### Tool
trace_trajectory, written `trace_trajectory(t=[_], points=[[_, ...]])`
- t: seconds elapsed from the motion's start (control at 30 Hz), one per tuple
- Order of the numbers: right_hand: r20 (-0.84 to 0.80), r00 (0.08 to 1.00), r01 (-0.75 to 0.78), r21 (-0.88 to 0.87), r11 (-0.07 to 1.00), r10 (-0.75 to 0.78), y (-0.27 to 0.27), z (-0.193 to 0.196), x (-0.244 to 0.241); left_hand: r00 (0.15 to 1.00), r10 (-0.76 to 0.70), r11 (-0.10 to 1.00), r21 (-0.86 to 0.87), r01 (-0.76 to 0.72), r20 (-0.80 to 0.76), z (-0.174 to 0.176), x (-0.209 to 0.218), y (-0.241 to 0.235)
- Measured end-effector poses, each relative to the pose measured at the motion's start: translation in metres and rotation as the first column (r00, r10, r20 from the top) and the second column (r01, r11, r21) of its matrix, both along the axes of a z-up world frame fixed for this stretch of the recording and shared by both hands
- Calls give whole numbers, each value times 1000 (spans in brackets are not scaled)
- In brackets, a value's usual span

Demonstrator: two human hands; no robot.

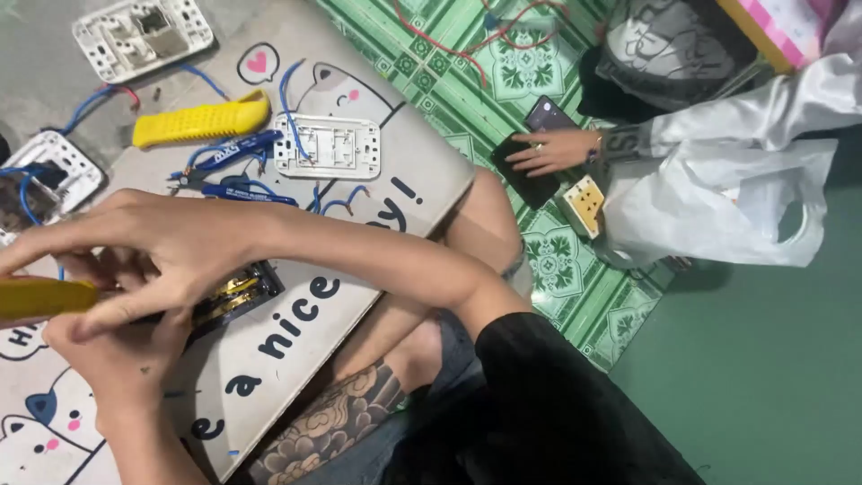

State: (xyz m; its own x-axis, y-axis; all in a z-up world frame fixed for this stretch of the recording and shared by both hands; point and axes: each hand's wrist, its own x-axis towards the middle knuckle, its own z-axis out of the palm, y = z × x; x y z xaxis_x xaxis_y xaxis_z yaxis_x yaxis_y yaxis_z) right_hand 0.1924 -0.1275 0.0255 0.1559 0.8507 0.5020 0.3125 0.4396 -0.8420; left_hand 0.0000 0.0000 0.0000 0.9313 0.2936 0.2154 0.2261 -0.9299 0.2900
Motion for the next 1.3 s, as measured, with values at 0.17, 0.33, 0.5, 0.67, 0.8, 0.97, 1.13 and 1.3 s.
trace_trajectory(t=[0.17,0.33,0.5,0.67,0.8,0.97,1.13,1.3], points=[[122,990,53,92,994,-64,7,1,-5,960,-189,965,-144,221,207,51,27,-24],[-14,997,81,185,979,-79,-1,28,-10,968,-118,937,-298,183,222,66,33,-37],[-70,990,133,196,972,-121,-3,35,-14,997,-36,972,-228,52,74,17,7,-11],[-41,977,213,176,961,-209,1,22,-23,999,7,940,-341,11,53,52,29,-37],[-9,965,259,176,950,-261,2,23,-34,1000,10,962,-272,-7,11,30,23,-16],[101,946,309,17,951,-309,13,-18,-51,999,-32,959,-282,40,33,1,17,14],[135,959,253,5,968,-251,-10,56,-33,995,-72,956,-280,88,68,-21,14,42],[801,499,376,144,915,-331,-9,82,-44,987,-98,952,-277,129,124,-38,8,61]])
